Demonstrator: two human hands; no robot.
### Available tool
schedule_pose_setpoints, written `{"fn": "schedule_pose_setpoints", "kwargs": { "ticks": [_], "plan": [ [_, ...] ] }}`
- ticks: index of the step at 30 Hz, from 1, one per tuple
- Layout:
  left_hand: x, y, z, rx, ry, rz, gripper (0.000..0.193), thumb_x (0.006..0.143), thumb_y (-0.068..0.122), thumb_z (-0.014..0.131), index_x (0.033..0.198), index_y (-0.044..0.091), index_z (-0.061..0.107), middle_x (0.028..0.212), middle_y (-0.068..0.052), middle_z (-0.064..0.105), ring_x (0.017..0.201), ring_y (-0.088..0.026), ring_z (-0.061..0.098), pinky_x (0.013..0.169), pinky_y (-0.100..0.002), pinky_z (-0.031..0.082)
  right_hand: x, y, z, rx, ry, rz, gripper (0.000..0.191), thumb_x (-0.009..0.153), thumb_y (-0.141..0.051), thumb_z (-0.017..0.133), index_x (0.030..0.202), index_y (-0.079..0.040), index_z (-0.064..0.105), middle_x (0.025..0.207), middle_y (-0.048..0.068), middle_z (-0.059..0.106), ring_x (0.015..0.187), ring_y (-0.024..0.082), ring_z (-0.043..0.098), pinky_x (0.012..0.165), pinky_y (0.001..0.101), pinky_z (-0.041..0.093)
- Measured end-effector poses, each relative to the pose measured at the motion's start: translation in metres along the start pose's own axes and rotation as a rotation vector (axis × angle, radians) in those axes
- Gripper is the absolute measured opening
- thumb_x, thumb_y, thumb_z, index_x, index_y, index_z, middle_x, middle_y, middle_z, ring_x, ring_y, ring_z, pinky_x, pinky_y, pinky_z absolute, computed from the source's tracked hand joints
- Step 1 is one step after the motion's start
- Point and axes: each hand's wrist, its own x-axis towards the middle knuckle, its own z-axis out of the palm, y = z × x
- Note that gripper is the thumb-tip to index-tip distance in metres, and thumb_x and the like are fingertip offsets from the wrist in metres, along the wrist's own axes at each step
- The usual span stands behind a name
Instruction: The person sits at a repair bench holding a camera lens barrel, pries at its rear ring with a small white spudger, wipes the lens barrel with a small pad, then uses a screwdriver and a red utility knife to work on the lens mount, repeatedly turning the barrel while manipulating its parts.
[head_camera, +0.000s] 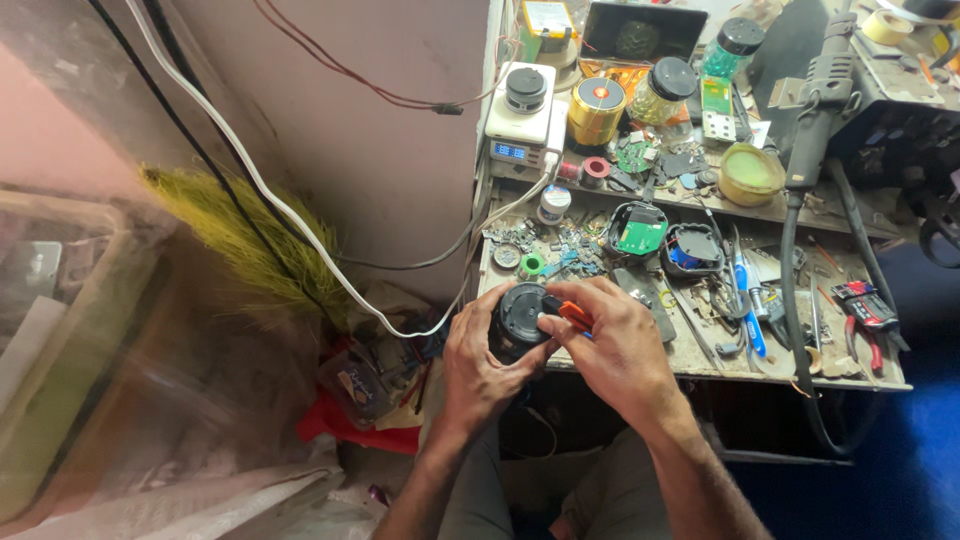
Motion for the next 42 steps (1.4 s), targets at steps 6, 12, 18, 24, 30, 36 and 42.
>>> {"fn": "schedule_pose_setpoints", "kwargs": {
  "ticks": [6, 12, 18, 24, 30, 36, 42],
  "plan": [
    [0.0, -0.009, -0.001, 0.013, -0.059, 0.035, 0.085, 0.067, 0.025, 0.091, 0.14, 0.006, 0.054, 0.13, -0.016, 0.067, 0.12, -0.036, 0.064, 0.105, -0.045, 0.049, -0.001, -0.01, -0.004, 0.017, -0.056, -0.059, 0.062, 0.073, -0.031, 0.087, 0.125, -0.004, 0.066, 0.115, 0.011, 0.068, 0.095, 0.022, 0.074, 0.079, 0.0319, 0.061],
    [-0.001, -0.01, -0.003, 0.036, -0.086, 0.042, 0.093, 0.063, 0.027, 0.093, 0.143, 0.005, 0.05, 0.134, -0.016, 0.063, 0.124, -0.037, 0.06, 0.106, -0.046, 0.047, -0.003, -0.007, 0.0, 0.098, -0.094, -0.095, 0.07, 0.073, -0.028, 0.087, 0.132, -0.002, 0.061, 0.121, 0.011, 0.066, 0.101, 0.021, 0.073, 0.086, 0.0295, 0.061],
    [0.002, 0.01, -0.001, 0.02, -0.022, 0.062, 0.086, 0.068, 0.024, 0.092, 0.142, 0.007, 0.052, 0.131, -0.018, 0.062, 0.12, -0.037, 0.063, 0.104, -0.045, 0.05, 0.001, 0.022, -0.012, 0.26, -0.209, 0.137, 0.066, 0.08, -0.023, 0.087, 0.141, -0.01, 0.066, 0.098, 0.007, 0.065, 0.094, 0.014, 0.06, 0.084, 0.0285, 0.048],
    [0.001, 0.034, -0.004, -0.012, -0.022, 0.094, 0.079, 0.072, 0.02, 0.092, 0.136, 0.004, 0.049, 0.133, -0.02, 0.059, 0.124, -0.039, 0.062, 0.104, -0.045, 0.052, -0.005, 0.046, -0.025, 0.723, -0.295, 0.218, 0.065, 0.08, -0.02, 0.083, 0.14, -0.004, 0.064, 0.109, 0.0, 0.074, 0.097, 0.005, 0.062, 0.088, 0.0214, 0.051],
    [-0.003, 0.05, -0.007, 0.116, -0.071, 0.176, 0.083, 0.065, 0.013, 0.091, 0.134, -0.001, 0.048, 0.13, -0.023, 0.059, 0.124, -0.042, 0.06, 0.107, -0.048, 0.049, -0.015, 0.055, -0.029, 0.634, -0.276, 0.284, 0.07, 0.083, -0.014, 0.087, 0.148, -0.005, 0.063, 0.106, 0.008, 0.06, 0.095, 0.017, 0.052, 0.085, 0.0309, 0.043],
    [-0.003, 0.063, -0.007, 0.102, -0.044, 0.206, 0.079, 0.071, 0.014, 0.092, 0.135, -0.001, 0.048, 0.13, -0.024, 0.058, 0.122, -0.041, 0.06, 0.105, -0.047, 0.049, -0.017, 0.049, -0.034, 0.759, -0.264, 0.179, 0.07, 0.075, -0.02, 0.084, 0.14, -0.003, 0.062, 0.131, 0.008, 0.071, 0.114, 0.011, 0.066, 0.097, 0.028, 0.052],
    [-0.004, 0.068, -0.006, 0.131, -0.04, 0.229, 0.08, 0.07, 0.015, 0.092, 0.134, -0.001, 0.048, 0.128, -0.023, 0.059, 0.121, -0.041, 0.06, 0.105, -0.048, 0.049, -0.021, 0.05, -0.038, 0.735, -0.263, 0.253, 0.066, 0.076, -0.019, 0.086, 0.138, -0.004, 0.068, 0.103, 0.001, 0.071, 0.084, 0.007, 0.059, 0.074, 0.023, 0.05]
  ]
}}
